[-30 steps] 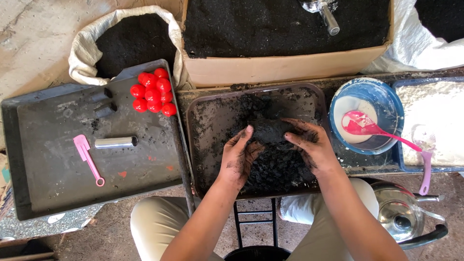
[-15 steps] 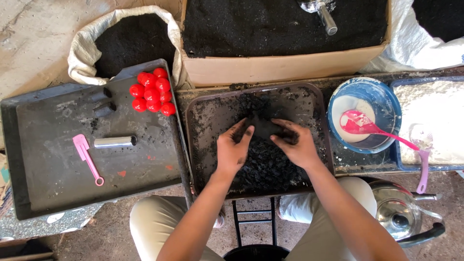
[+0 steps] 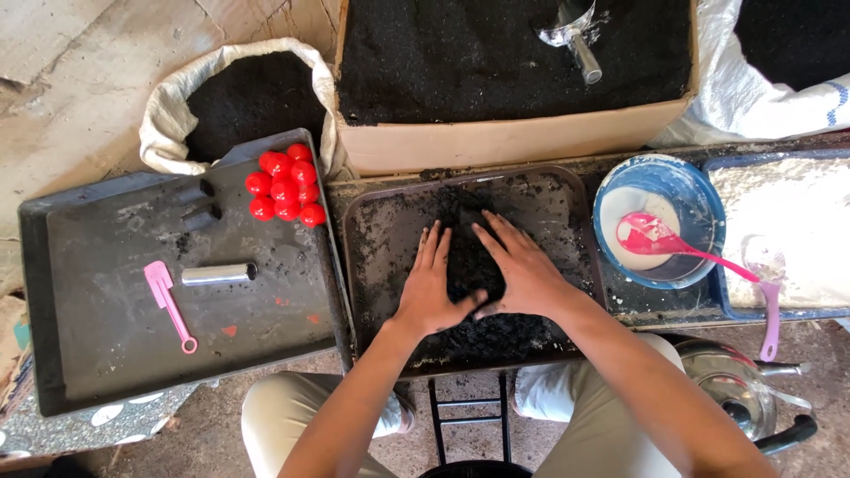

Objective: Mixing and shaping wet charcoal powder by hand in a tray to prepare it for further processing.

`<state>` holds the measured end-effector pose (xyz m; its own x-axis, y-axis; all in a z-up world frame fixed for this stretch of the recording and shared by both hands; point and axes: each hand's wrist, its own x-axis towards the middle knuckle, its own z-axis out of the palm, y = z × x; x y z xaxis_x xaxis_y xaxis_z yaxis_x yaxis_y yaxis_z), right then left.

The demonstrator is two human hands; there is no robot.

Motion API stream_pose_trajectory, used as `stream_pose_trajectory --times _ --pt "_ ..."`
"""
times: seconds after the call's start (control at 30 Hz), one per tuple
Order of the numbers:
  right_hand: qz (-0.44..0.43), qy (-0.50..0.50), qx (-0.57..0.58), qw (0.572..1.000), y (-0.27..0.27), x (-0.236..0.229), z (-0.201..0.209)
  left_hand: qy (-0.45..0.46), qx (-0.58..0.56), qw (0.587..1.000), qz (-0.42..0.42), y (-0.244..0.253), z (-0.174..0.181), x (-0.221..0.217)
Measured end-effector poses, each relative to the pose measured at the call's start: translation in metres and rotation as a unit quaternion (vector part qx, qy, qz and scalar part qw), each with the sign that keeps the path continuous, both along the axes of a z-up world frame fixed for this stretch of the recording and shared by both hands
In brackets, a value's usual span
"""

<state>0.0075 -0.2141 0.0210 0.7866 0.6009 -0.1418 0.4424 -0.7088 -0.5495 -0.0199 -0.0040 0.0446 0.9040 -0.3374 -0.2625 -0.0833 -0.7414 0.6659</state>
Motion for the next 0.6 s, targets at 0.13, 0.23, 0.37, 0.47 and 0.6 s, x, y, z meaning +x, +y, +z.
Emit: stream_pose_trajectory --times 0.13,0.23,0.37,0.47,0.6 --pt "0.008 0.030 -0.046 0.998 0.008 0.010 -0.003 -0.021 0.027 0.999 -0.014 0.002 -0.026 0.000" --pt "0.001 -0.009 -0.054 0.998 0.011 0.018 -0.017 -0.079 0.024 0.996 -0.016 0.002 -0.049 0.004" --pt "-0.037 -0.052 -0.052 0.997 0.020 0.013 -0.024 -0.114 -0.005 0.993 0.034 0.000 -0.077 0.007" --pt "-0.071 -0.070 -0.060 0.993 0.029 0.010 -0.028 -0.145 0.004 0.988 0.048 0.000 -0.094 0.011" --pt "-0.108 -0.050 -0.099 0.988 0.034 0.009 -0.043 -0.191 0.003 0.979 0.068 -0.007 -0.117 0.013"
